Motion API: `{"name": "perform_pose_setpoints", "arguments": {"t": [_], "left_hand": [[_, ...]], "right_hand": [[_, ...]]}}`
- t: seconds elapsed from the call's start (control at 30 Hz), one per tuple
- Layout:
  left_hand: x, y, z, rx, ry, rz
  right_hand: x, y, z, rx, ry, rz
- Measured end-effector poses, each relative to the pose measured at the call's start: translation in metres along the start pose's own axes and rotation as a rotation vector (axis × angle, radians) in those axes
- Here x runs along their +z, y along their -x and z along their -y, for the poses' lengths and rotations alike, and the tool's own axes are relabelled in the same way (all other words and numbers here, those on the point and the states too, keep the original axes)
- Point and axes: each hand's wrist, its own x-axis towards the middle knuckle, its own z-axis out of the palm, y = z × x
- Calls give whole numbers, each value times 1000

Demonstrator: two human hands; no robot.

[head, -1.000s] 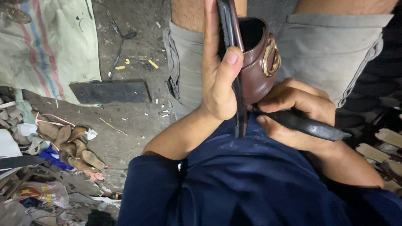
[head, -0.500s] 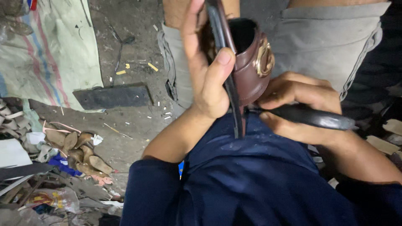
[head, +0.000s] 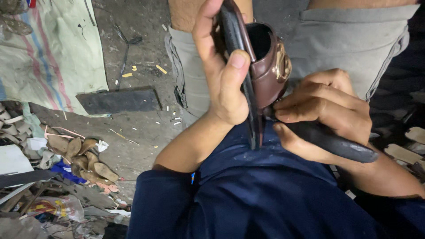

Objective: The person assembles brown slide sandals by attaching black soles to the upper straps. They use a handheld grinding machine to smooth the edges of the soles and then press them onto the sandals by hand.

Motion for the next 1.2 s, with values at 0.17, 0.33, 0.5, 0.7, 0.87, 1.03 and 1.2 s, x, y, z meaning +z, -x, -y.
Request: {"name": "perform_pose_setpoints", "arguments": {"t": [0.17,0.33,0.5,0.7,0.87,1.03,1.2], "left_hand": [[5,-7,-3,-12,5,6],[10,-8,-5,-27,25,1],[14,-7,-4,46,-150,-40],[23,-12,-7,-85,150,-79],[14,-25,-16,-72,174,-7],[-8,-38,-19,67,87,75],[-17,-43,-28,161,-220,183]], "right_hand": [[-4,-7,7,9,26,-5],[-4,-12,10,15,64,-19],[6,-16,6,-58,145,-54],[8,-29,3,-63,108,-34],[-12,-26,-18,-73,-216,103],[-16,-7,-24,18,-238,-46],[-5,-9,-20,-90,-108,-119]]}}
